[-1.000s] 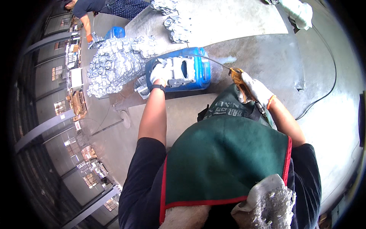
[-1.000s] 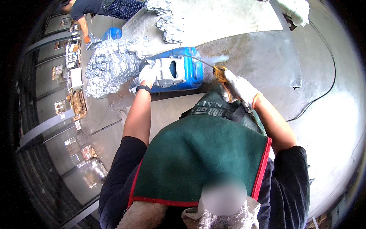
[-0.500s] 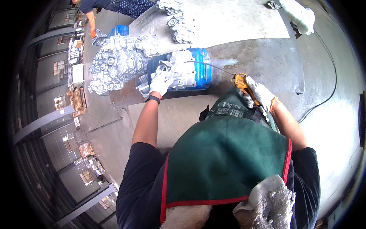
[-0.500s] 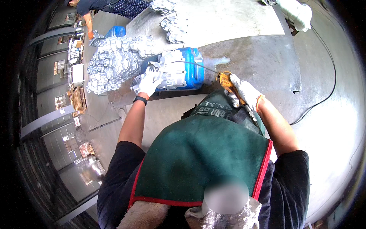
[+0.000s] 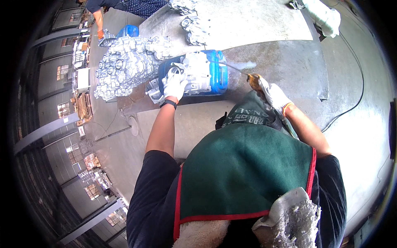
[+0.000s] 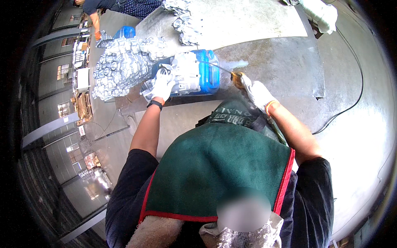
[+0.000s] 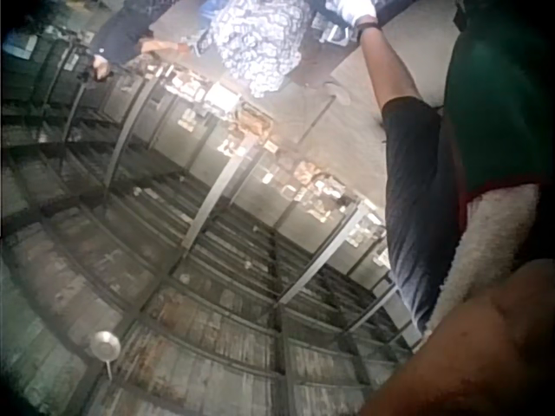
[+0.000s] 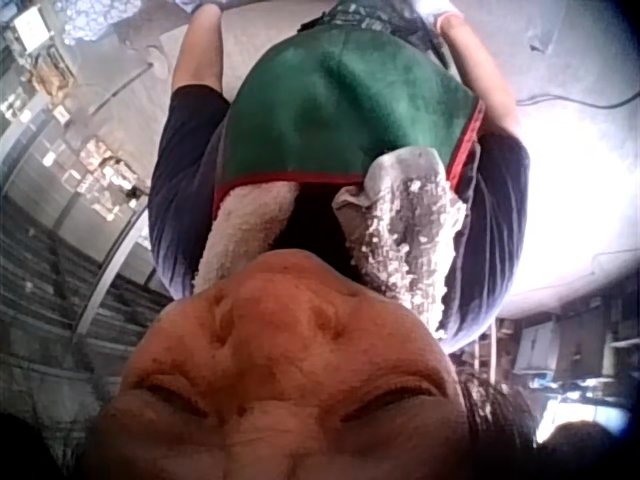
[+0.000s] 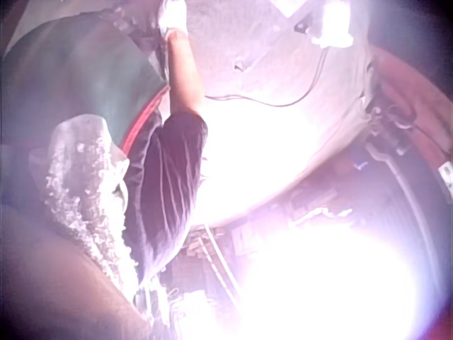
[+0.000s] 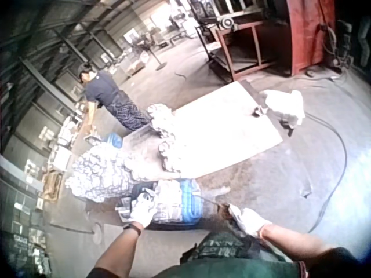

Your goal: The person picks up metal engine-block castings from a table, applies a liquid spray from a hand-held nozzle to both the interior and exterior of each component, and then places the treated parts onto a different pile on the workspace.

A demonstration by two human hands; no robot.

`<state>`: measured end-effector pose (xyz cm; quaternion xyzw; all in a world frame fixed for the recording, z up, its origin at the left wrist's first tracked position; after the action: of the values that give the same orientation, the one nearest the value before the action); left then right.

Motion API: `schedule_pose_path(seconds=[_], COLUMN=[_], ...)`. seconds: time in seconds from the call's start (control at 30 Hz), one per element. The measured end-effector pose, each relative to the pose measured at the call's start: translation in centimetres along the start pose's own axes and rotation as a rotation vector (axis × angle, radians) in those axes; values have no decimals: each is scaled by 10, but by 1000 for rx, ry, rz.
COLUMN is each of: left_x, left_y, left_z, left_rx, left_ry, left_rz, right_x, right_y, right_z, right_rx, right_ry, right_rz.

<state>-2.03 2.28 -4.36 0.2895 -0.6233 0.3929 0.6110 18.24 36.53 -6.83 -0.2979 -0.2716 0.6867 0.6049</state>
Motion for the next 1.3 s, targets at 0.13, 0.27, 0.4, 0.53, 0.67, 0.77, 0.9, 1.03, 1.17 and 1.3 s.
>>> schedule_pose_path(seconds=[0.13, 0.27, 0.4, 0.53, 0.67, 0.77, 0.9, 1.03, 1.17, 1.3], left_x=[3, 1, -5, -14, -5, -5, 3, 6, 1, -8], left_y=[-4, 2, 5, -1, 6, 4, 5, 6, 8, 6], left_z=[-3, -7, -3, 8, -5, -3, -13, -13, -10, -1], left_rx=[-11, 16, 55, 84, 100, 74, 48, 74, 67, -11], left_ry=[59, 93, 93, 103, 67, 81, 106, 85, 57, 122], left_rz=[-79, 147, 220, 166, 210, 171, 183, 216, 232, 182], right_x=[4, 3, 29, 4, -9, -19, -21, -23, -24, -32], right_y=[-1, -15, -3, -14, -23, -24, -21, -14, -13, -12], right_z=[15, 3, -7, -9, -3, 0, 0, -6, -6, -6], right_rx=[137, 54, 56, -133, -188, -217, -214, -233, -201, -207], right_ry=[-239, -527, -250, 331, 427, 436, 423, 433, 409, 424], right_rz=[-85, 52, -244, 184, 249, 289, 271, 285, 314, 350])
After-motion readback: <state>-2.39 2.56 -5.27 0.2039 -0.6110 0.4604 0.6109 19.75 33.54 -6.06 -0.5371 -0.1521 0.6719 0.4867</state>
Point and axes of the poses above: each hand's wrist, its own y-axis towards the middle knuckle, its own x-axis out of the back of the hand, z = x × y, the point moved 7 cm from there along y, towards the middle knuckle, and after that the axes turned 8 degrees about -x, right-handed, at the moved point
